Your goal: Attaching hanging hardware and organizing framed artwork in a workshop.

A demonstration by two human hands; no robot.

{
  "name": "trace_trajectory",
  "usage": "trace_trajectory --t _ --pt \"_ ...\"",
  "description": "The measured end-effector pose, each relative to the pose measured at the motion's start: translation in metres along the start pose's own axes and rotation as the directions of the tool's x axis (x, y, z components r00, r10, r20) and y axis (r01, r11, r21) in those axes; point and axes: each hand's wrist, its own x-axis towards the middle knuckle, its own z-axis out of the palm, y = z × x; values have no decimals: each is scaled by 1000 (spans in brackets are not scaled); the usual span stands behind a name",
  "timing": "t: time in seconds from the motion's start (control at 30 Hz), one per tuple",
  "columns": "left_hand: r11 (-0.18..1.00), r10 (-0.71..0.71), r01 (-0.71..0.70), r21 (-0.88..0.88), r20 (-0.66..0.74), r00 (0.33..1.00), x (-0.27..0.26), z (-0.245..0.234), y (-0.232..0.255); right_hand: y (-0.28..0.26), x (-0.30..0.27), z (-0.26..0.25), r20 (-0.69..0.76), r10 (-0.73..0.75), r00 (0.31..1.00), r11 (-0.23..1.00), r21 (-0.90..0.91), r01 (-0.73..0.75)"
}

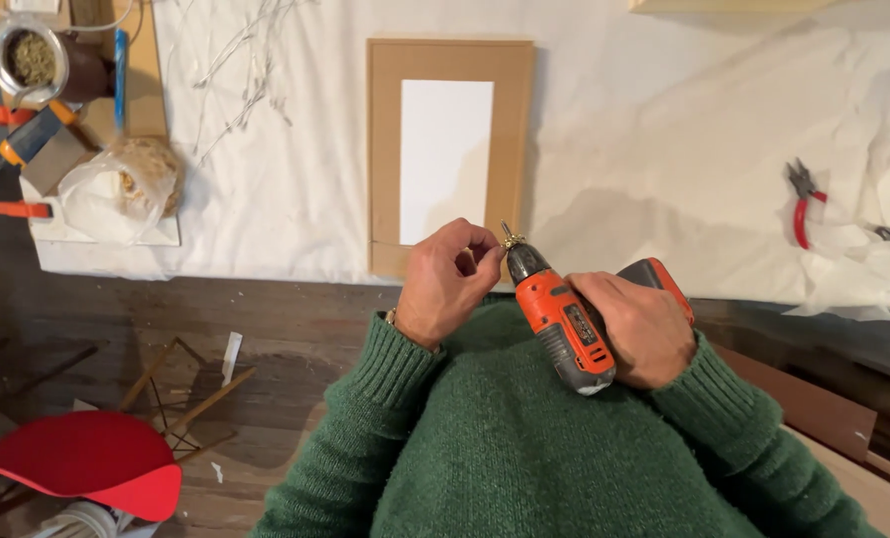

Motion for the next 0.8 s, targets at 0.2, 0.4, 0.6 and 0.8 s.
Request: trace_trajectory --t 0.2,0.4,0.6,0.8 --pt "996 16 -16 -86 5 1000 10 28 -10 33 -25 -14 -31 14 999 999 36 -13" --pt "923 -77 87 -375 42 996 20 50 -2 61 -45 -24 -90 -6 996 1000 30 9" --pt "790 -113 158 -592 112 987 28 74 2 78 -59 -32 -140 -62 988 994 75 73" --pt "849 -19 60 -525 84 996 29 82 19 87 -71 -39 -125 -103 987 959 252 132"
